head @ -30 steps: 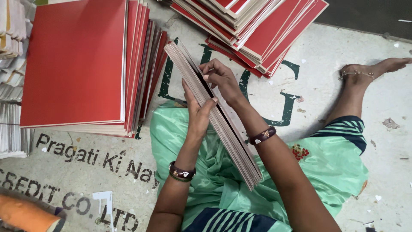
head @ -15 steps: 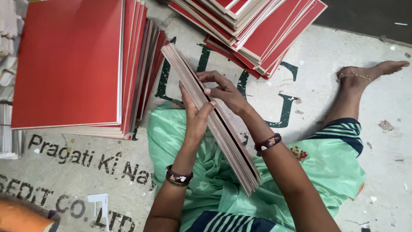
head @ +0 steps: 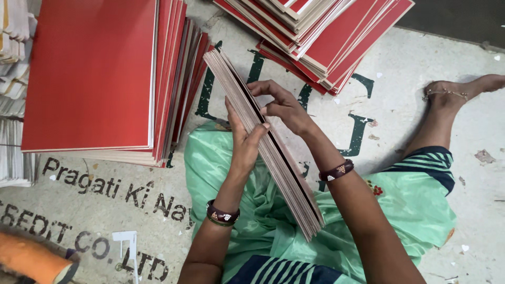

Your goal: The person sits on the floor and counts red paper sheets one at a time, separating each sheet by hand from a stack and moving it onto a growing pile beside them, working through the stack continuously.

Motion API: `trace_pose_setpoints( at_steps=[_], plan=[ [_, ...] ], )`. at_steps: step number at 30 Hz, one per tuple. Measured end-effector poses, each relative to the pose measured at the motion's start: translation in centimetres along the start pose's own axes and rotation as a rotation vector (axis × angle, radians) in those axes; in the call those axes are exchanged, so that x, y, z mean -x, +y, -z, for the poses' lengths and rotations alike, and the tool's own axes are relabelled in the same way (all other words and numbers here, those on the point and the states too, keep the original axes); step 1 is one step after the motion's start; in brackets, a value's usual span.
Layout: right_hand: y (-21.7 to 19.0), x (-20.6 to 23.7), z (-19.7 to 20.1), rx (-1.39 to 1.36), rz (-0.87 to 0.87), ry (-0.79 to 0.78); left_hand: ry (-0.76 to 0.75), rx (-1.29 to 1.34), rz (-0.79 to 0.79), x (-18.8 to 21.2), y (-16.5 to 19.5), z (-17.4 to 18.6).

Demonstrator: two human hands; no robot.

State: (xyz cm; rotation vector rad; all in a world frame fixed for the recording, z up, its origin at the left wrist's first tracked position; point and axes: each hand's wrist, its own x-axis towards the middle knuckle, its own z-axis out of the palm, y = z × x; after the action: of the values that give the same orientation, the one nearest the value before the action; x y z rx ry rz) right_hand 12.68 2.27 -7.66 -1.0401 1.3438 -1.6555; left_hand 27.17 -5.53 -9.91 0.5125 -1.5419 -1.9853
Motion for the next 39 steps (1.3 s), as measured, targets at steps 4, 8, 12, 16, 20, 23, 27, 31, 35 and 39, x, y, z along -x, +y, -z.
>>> trace_pose_setpoints(
  at_steps=[4,8,12,16,20,23,27,31,35,39],
  plan=[
    [-0.1,0.9,1.4,0.098,-0.104,0.165,0.028,-0.096,-0.097,0.1,-0.1,0.2],
    [-2.7,2.4,7.3,0.58,-0.004,0.398,0.037,-0.003,-0.055,1.0,0.3,1.2],
    [-6.6,6.2,12.1,0.907,-0.323,0.357,0.02,0.034,-0.043,1.4,1.2,1.9],
    [-8.8,8.6,10.5,1.135,-0.308,0.141,0.01,0.007,-0.007,1.4,1.5,1.6],
    [-10.9,10.4,6.7,1.157,-0.35,0.032,0.006,0.004,-0.036,1.0,1.1,0.8],
    [-12.0,10.9,5.2,1.172,-0.368,0.023,0.019,-0.041,-0.039,0.7,0.9,0.5],
    [-10.2,8.2,4.9,1.195,-0.193,0.013,0.051,-0.148,-0.037,0.6,0.8,0.0],
    [-7.3,5.6,5.0,0.993,-0.364,0.066,0.051,-0.135,-0.06,0.3,1.1,-0.7],
    [-6.5,5.9,3.9,0.956,-0.284,0.021,0.056,-0.137,-0.032,0.4,1.7,-1.0],
    [-6.1,6.1,2.1,0.915,-0.3,0.003,0.04,-0.1,-0.001,0.1,1.7,-1.6]
  ],
)
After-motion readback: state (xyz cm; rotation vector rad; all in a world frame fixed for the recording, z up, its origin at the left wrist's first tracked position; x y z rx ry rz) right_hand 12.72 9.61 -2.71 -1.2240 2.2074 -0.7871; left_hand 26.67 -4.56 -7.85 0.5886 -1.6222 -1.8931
